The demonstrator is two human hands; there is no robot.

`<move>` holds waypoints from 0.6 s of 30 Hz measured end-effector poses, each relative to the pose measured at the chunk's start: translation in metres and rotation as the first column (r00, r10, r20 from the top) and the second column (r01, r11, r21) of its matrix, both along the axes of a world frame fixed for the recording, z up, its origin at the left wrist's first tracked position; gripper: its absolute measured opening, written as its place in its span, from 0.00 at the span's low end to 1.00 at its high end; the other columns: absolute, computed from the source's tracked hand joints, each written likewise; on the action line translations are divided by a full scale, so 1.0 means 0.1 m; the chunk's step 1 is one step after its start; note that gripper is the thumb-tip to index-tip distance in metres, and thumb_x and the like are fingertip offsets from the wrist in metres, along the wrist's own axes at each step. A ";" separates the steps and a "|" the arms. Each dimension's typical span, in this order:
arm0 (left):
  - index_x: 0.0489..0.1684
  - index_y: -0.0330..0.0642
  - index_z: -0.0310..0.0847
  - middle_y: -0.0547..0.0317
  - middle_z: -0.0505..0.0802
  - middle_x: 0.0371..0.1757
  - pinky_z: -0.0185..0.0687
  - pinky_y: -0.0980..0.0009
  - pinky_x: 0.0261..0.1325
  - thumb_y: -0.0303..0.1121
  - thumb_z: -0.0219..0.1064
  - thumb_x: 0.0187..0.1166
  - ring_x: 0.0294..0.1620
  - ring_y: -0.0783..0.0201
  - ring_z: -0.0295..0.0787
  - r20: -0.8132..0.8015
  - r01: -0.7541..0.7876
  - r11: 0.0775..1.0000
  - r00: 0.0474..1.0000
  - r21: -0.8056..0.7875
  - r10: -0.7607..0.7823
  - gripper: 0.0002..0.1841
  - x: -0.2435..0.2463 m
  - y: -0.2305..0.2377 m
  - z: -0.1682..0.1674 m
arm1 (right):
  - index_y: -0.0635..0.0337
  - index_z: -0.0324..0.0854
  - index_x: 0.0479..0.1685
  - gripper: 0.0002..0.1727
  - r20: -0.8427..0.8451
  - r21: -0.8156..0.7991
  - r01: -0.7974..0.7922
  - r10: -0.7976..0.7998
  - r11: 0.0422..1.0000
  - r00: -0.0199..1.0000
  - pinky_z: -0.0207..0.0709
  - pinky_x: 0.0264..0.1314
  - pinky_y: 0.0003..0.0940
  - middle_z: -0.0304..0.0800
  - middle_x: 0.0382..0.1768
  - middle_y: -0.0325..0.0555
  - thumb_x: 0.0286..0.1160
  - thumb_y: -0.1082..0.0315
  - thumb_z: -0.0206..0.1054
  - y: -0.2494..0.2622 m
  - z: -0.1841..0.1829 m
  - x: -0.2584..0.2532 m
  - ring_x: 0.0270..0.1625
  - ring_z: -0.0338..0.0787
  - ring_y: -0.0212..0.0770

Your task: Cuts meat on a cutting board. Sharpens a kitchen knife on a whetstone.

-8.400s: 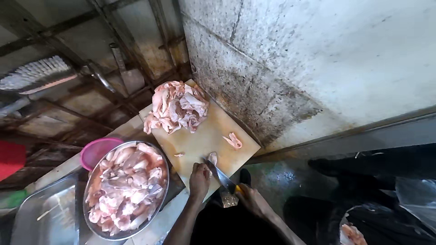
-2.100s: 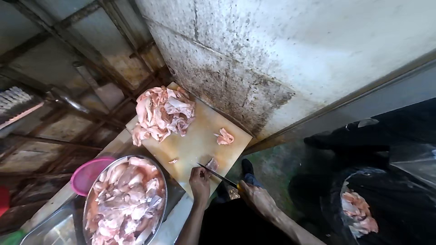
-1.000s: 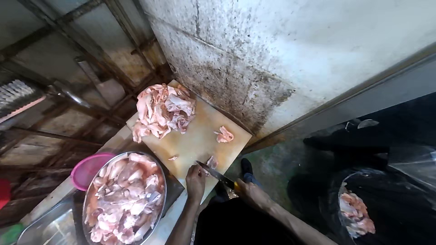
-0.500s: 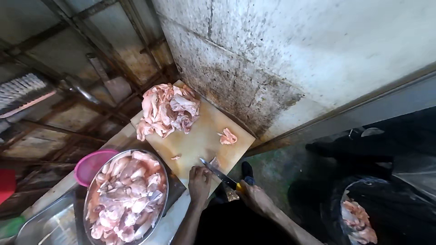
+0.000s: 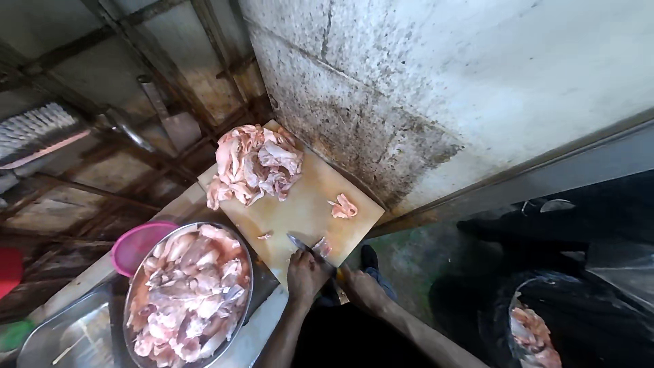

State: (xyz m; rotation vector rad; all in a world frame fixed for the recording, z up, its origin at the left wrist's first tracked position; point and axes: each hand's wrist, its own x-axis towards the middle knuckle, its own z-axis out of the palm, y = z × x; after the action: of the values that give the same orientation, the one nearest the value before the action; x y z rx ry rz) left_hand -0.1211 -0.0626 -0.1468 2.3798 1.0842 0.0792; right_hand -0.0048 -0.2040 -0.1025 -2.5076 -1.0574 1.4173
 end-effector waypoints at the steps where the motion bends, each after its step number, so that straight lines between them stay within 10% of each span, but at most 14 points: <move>1: 0.35 0.41 0.91 0.55 0.92 0.48 0.87 0.65 0.61 0.33 0.68 0.73 0.53 0.59 0.90 -0.016 0.016 1.000 1.000 -0.003 -0.016 0.07 -0.02 -0.01 0.00 | 0.54 0.70 0.76 0.27 0.000 0.002 -0.005 0.005 1.000 1.000 0.84 0.56 0.66 0.90 0.54 0.63 0.90 0.46 0.53 0.11 -0.01 -0.01 0.57 0.92 0.66; 11: 0.42 0.35 0.90 0.47 0.92 0.46 0.91 0.60 0.52 0.27 0.69 0.70 0.45 0.55 0.92 0.017 -0.173 0.983 0.985 0.056 0.172 0.08 -0.30 0.29 0.15 | 0.47 0.76 0.72 0.27 0.034 -0.038 0.000 0.002 0.999 0.999 0.84 0.54 0.68 0.92 0.50 0.60 0.85 0.40 0.56 -0.66 -0.05 0.15 0.54 0.93 0.66; 18: 0.78 0.47 0.79 0.41 0.78 0.81 0.87 0.50 0.67 0.34 0.62 0.83 0.67 0.44 0.88 -0.294 -0.168 0.977 0.934 0.129 0.200 0.23 -0.07 1.06 0.48 | 0.57 0.83 0.58 0.25 0.037 0.348 0.236 -0.265 0.907 0.964 0.86 0.46 0.58 0.92 0.34 0.53 0.82 0.44 0.62 -1.17 -0.10 0.32 0.39 0.94 0.55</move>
State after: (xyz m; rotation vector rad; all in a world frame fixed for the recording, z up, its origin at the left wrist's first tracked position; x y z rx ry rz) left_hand -0.1280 0.0439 -0.0993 2.4281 1.4808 -0.1800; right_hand 0.0267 -0.3207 -0.1123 -2.3594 -0.8632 0.9734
